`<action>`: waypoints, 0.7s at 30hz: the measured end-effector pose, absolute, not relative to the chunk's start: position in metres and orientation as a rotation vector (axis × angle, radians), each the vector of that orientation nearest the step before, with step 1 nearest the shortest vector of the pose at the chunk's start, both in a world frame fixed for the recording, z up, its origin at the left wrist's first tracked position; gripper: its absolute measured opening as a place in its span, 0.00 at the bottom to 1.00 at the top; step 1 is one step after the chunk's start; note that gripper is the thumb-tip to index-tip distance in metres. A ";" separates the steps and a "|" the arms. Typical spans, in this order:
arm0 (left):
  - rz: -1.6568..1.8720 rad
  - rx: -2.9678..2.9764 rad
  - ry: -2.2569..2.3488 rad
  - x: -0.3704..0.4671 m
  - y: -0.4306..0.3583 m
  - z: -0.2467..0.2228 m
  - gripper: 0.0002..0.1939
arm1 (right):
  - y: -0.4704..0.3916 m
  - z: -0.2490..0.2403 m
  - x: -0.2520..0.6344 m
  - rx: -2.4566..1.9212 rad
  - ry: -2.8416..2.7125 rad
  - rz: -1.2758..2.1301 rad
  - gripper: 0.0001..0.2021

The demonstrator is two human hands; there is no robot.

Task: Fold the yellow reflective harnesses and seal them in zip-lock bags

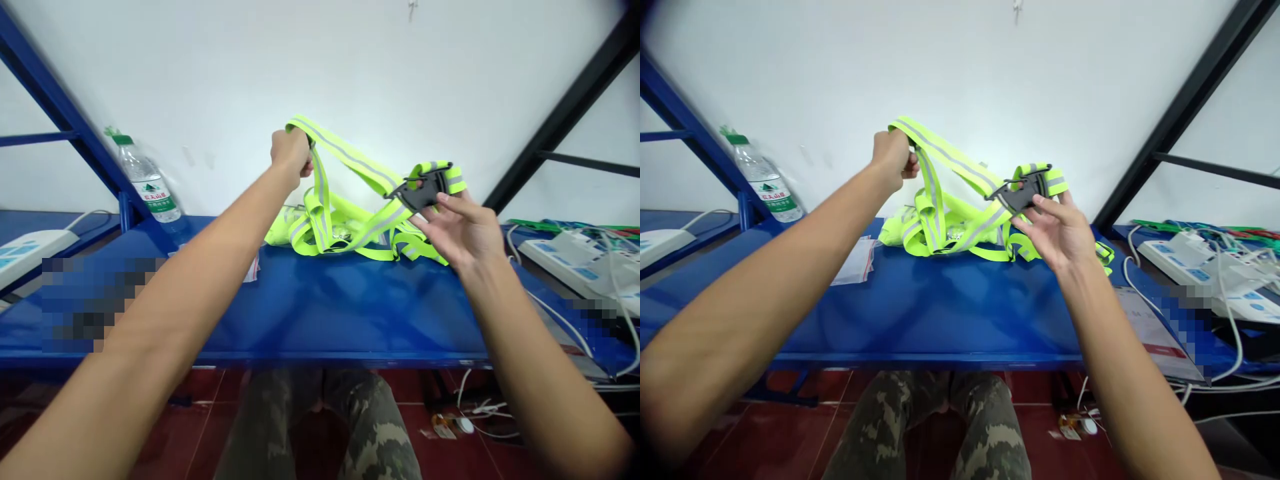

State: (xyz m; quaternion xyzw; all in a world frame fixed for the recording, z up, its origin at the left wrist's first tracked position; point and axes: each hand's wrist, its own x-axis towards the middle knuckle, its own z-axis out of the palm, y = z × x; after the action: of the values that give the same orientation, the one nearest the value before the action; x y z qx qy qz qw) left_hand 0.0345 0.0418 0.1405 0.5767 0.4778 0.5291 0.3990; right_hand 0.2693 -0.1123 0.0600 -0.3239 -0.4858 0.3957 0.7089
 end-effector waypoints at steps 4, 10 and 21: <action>1.196 1.338 1.028 0.023 0.042 0.138 0.21 | -0.106 0.058 0.256 -0.713 -1.115 0.934 0.17; 0.562 1.697 1.096 0.031 -0.008 0.112 0.38 | -0.092 0.069 0.230 -0.746 -1.190 0.938 0.24; 1.012 2.065 1.148 0.046 -0.006 0.081 0.11 | -0.089 0.062 0.255 -1.057 -1.308 0.536 0.31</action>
State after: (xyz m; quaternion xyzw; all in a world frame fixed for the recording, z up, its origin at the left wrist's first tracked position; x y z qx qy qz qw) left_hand 0.0460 -0.0061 0.0810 0.7708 0.4287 0.3776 0.2820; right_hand 0.2553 -0.0894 0.0618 -0.4625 -0.5722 0.2348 0.6352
